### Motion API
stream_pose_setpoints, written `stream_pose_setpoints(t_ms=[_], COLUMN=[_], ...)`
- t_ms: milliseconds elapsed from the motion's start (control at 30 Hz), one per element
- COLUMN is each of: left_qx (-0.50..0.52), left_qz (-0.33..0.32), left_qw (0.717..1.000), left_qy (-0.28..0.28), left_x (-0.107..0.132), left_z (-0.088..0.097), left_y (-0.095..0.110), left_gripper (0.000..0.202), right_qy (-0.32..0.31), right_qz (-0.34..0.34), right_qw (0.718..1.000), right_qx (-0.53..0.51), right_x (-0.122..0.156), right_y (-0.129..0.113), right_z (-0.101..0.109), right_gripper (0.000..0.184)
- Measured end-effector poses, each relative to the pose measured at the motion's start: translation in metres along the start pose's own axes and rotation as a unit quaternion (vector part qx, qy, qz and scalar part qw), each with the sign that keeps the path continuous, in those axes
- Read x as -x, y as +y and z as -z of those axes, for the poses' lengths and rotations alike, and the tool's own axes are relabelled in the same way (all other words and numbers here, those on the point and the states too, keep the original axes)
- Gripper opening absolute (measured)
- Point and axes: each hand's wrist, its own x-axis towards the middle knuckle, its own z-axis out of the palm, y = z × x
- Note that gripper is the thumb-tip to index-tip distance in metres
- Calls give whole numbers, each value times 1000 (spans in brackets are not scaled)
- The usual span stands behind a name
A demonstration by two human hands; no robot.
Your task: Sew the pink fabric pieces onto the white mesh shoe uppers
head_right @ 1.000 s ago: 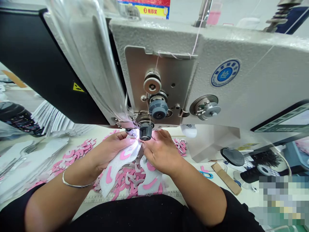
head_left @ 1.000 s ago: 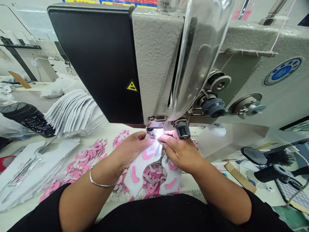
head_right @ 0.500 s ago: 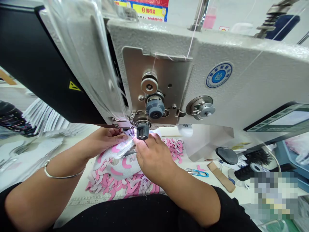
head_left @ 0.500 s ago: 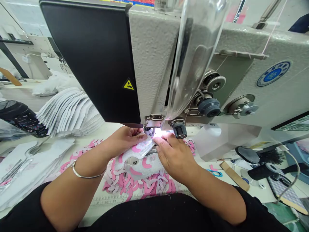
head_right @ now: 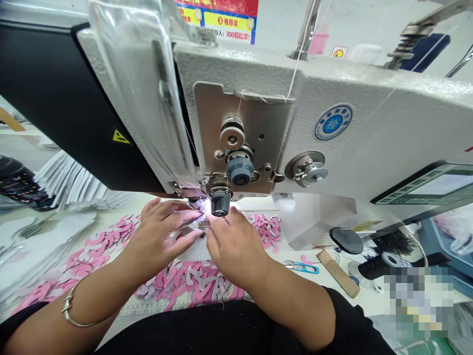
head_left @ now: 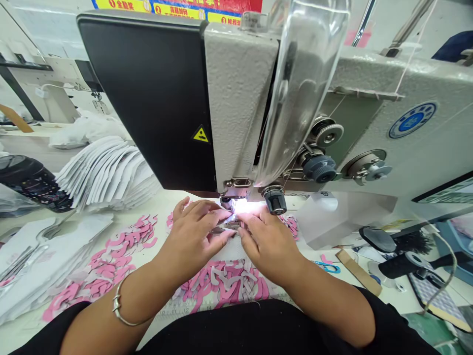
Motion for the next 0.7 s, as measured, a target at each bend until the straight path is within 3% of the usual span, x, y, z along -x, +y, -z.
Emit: stream_pose_setpoints(t_ms=[267,700], left_qx=[-20,10], left_qz=[-26,-49], left_qw=[999,996], left_qy=[33,80], left_x=[4,-2], left_z=[-9,-10], left_y=[-8,-19], left_gripper=[22,22], right_qy=[-46,-59], right_qz=[-10,2], right_qw=[998,995], right_qx=[-48,-78], right_x=[-16,-12], right_y=[24,19], right_z=[6,2], right_gripper=[29,36])
